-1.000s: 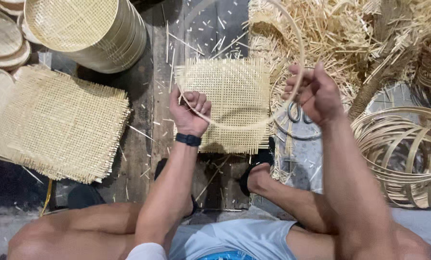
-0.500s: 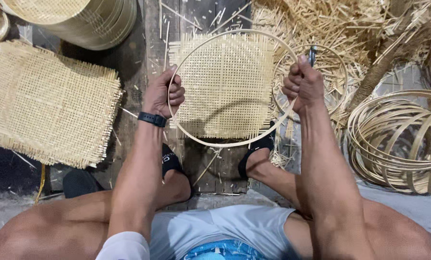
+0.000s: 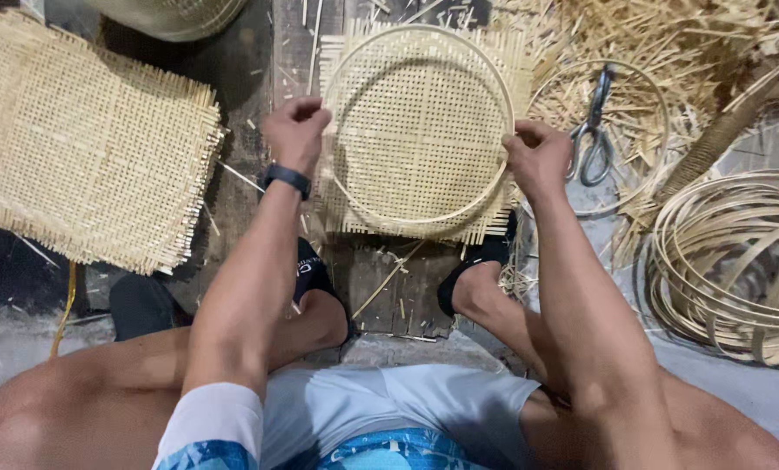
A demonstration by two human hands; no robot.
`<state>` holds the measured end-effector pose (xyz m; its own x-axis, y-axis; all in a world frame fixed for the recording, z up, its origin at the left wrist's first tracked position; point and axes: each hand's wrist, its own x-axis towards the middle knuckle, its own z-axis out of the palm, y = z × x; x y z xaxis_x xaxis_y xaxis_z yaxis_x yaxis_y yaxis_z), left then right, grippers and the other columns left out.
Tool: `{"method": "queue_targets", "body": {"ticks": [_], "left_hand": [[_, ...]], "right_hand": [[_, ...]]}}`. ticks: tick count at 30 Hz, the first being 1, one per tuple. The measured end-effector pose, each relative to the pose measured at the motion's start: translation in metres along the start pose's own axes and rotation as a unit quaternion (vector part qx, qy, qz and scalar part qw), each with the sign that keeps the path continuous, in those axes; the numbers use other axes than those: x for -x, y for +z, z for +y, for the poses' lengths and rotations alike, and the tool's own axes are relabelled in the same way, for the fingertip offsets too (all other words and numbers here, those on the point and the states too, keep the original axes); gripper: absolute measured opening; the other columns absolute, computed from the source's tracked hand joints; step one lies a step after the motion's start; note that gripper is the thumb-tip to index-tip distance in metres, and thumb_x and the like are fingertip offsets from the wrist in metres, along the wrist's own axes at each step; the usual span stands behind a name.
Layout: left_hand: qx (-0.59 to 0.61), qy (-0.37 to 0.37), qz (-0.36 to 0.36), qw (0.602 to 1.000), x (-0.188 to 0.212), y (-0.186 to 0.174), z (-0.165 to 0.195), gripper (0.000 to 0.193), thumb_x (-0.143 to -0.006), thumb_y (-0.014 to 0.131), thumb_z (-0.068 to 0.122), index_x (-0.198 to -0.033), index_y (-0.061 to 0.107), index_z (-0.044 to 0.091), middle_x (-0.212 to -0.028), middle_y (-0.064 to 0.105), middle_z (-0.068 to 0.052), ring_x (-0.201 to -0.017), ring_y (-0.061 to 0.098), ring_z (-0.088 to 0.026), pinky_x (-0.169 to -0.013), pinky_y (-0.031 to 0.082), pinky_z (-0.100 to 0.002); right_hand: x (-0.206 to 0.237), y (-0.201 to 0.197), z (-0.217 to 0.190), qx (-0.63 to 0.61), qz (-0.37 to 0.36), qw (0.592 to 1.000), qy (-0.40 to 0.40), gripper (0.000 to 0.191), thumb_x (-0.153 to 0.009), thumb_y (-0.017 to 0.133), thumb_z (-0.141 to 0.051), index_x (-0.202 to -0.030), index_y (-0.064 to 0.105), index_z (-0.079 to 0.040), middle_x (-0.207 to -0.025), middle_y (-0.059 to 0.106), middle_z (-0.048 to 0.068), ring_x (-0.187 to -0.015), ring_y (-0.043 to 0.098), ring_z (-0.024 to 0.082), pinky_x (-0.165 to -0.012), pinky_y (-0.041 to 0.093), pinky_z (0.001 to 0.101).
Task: The person sits on the floor and fits a square woven bamboo mat over a round wooden mold, pressing it into shape. They trim the excess mat around the rim with shears, then press a bamboo hoop ring over the edge to form a round sieve.
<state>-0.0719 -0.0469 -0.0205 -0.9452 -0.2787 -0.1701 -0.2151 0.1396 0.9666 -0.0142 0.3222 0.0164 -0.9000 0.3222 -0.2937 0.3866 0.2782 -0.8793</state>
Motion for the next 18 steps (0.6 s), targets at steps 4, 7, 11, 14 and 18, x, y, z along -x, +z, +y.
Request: {"method": "queue_targets", "body": {"ticks": [4, 7, 11, 14, 18], "left_hand": [[-0.162, -0.045, -0.014, 0.986, -0.002, 0.004, -0.020, 0.042, -0.073, 0.083, 0.002, -0.114, 0.078, 0.006, -0.085, 0.078, -0.009, -0.072, 0.070, -0.013, -0.068, 0.058, -0.028], [-0.173, -0.070, -0.026, 0.982, 0.001, 0.002, -0.025, 0.047, -0.072, 0.084, 0.003, -0.119, 0.076, 0.009, -0.087, 0.080, -0.010, -0.074, 0.073, -0.013, -0.069, 0.058, -0.029], [-0.184, -0.008, -0.043, 0.982, 0.006, 0.000, -0.022, 0.045, -0.070, 0.088, 0.004, -0.114, 0.078, 0.006, -0.094, 0.080, -0.011, -0.080, 0.077, -0.015, -0.076, 0.062, -0.029], [-0.201, 0.011, -0.037, 0.979, 0.008, 0.002, -0.015, 0.044, -0.070, 0.089, 0.002, -0.113, 0.079, 0.005, -0.094, 0.080, -0.013, -0.081, 0.077, -0.018, -0.075, 0.062, -0.030], [-0.190, -0.080, -0.022, 0.978, 0.007, 0.005, -0.006, 0.044, -0.068, 0.088, 0.001, -0.111, 0.078, 0.004, -0.087, 0.079, -0.010, -0.075, 0.076, -0.016, -0.070, 0.063, -0.028]], "right_hand": [[-0.003, 0.011, 0.029, 0.168, 0.069, 0.973, -0.143, 0.022, -0.082, 0.080, -0.008, -0.103, 0.080, 0.000, -0.084, 0.076, 0.014, -0.073, 0.072, 0.020, -0.071, 0.057, 0.0329], [-0.004, 0.010, 0.039, 0.204, 0.069, 0.966, -0.142, 0.023, -0.083, 0.080, -0.010, -0.105, 0.082, -0.003, -0.081, 0.075, 0.013, -0.071, 0.071, 0.020, -0.072, 0.056, 0.0340], [-0.007, 0.006, 0.044, 0.174, 0.072, 0.977, -0.097, 0.019, -0.080, 0.080, -0.012, -0.096, 0.080, -0.001, -0.078, 0.075, 0.011, -0.068, 0.072, 0.018, -0.069, 0.057, 0.0313], [-0.006, 0.004, 0.046, 0.170, 0.070, 0.980, -0.076, 0.017, -0.078, 0.082, -0.011, -0.093, 0.080, -0.001, -0.077, 0.076, 0.010, -0.068, 0.071, 0.018, -0.068, 0.057, 0.0307], [-0.002, 0.005, 0.045, 0.140, 0.059, 0.987, -0.045, 0.016, -0.082, 0.080, -0.010, -0.096, 0.080, -0.002, -0.081, 0.077, 0.009, -0.071, 0.072, 0.016, -0.068, 0.057, 0.0295]]}}
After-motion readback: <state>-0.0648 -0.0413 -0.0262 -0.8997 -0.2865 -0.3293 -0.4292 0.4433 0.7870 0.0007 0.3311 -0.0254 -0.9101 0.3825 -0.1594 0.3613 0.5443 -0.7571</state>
